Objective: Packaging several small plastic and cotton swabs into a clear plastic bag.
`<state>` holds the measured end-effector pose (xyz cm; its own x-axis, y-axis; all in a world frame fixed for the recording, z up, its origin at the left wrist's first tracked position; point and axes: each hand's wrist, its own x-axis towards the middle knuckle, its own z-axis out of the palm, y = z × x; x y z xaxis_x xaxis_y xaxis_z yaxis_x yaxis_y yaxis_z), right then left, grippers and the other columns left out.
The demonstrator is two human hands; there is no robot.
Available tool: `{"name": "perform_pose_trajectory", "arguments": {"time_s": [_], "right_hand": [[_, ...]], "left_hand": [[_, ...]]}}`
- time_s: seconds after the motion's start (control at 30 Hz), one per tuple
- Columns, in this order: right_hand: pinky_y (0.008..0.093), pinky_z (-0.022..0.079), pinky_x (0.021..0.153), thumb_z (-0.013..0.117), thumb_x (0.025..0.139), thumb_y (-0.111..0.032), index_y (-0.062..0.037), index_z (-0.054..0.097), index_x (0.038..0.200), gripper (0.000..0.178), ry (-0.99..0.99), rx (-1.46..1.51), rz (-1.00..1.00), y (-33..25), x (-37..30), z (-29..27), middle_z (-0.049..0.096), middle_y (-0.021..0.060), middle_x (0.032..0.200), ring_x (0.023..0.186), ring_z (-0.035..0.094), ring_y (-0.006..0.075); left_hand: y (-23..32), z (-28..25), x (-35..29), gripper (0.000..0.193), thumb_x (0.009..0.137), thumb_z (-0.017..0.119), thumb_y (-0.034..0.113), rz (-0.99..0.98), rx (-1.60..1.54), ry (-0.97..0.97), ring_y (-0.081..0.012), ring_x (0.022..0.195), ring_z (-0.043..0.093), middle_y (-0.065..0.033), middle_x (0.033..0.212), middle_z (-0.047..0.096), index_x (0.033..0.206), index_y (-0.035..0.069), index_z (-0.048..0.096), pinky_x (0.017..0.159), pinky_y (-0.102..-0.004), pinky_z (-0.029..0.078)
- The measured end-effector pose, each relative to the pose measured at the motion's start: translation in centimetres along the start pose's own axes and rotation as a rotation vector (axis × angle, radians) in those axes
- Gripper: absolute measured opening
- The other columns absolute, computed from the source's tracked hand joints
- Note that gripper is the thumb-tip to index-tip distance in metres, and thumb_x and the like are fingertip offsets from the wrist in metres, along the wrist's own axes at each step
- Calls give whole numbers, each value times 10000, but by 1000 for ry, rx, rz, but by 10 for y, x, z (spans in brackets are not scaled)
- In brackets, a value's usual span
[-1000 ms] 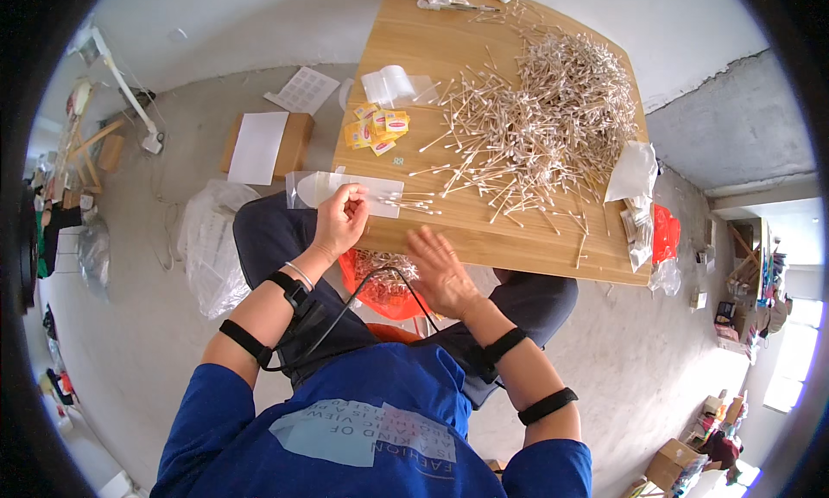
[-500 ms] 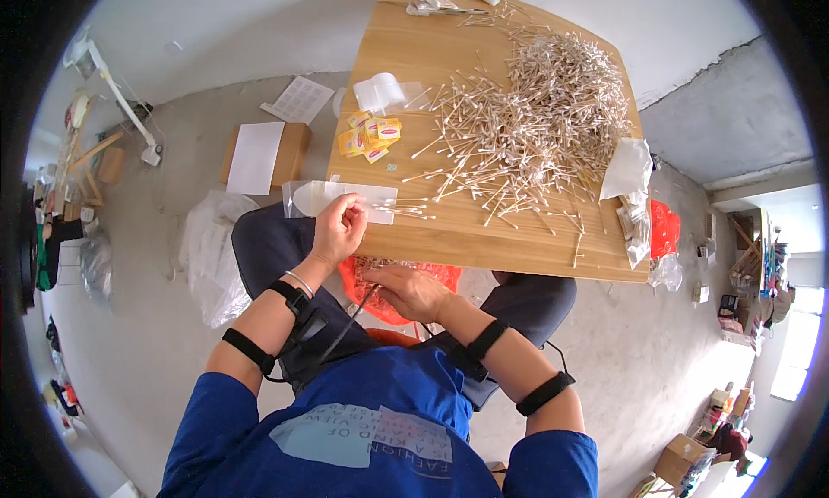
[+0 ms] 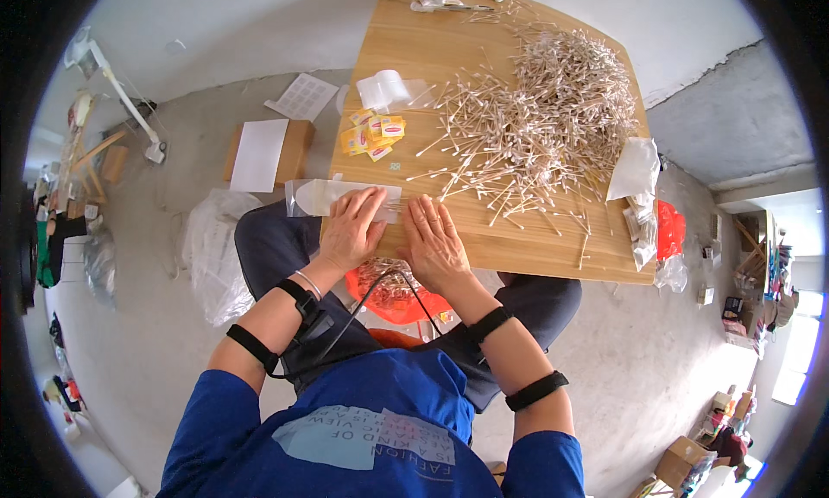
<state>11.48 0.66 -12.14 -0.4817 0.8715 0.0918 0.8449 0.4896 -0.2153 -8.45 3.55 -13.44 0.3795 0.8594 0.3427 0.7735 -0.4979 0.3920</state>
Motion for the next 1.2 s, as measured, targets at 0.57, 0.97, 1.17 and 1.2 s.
{"name": "perform_pose_trajectory", "arguments": {"time_s": [0.57,0.97,1.17,1.2], "right_hand": [[458,111,1194,574,881,-455,-5,293,1467,790,-65,42,29,-5,8,3,248,157,1557,1466,177,284],[475,146,1183,609,872,-348,4,312,1452,740,39,109,91,1,12,6,283,184,1534,1456,198,323],[444,465,816,676,783,-102,-37,600,879,139,324,404,37,7,7,-18,631,141,955,922,594,363],[424,438,631,662,769,-63,-55,528,699,151,351,435,0,4,4,-19,562,97,695,644,529,343]], "left_hand": [[-4,-2,4,560,810,635,107,-18,-169,53,-322,1213,485,-159,1302,524,1330,-5,460,1046,-419,379],[9,12,7,567,814,549,-24,-81,-422,129,-420,1229,449,-246,1291,503,1362,-48,403,1067,-482,347],[7,8,11,504,799,575,26,-142,-303,180,-397,1177,475,-232,1227,535,1285,-56,470,1041,-470,367],[5,10,11,504,799,575,26,-142,-303,180,-397,1177,475,-232,1227,535,1285,-56,470,1041,-470,367]]}}
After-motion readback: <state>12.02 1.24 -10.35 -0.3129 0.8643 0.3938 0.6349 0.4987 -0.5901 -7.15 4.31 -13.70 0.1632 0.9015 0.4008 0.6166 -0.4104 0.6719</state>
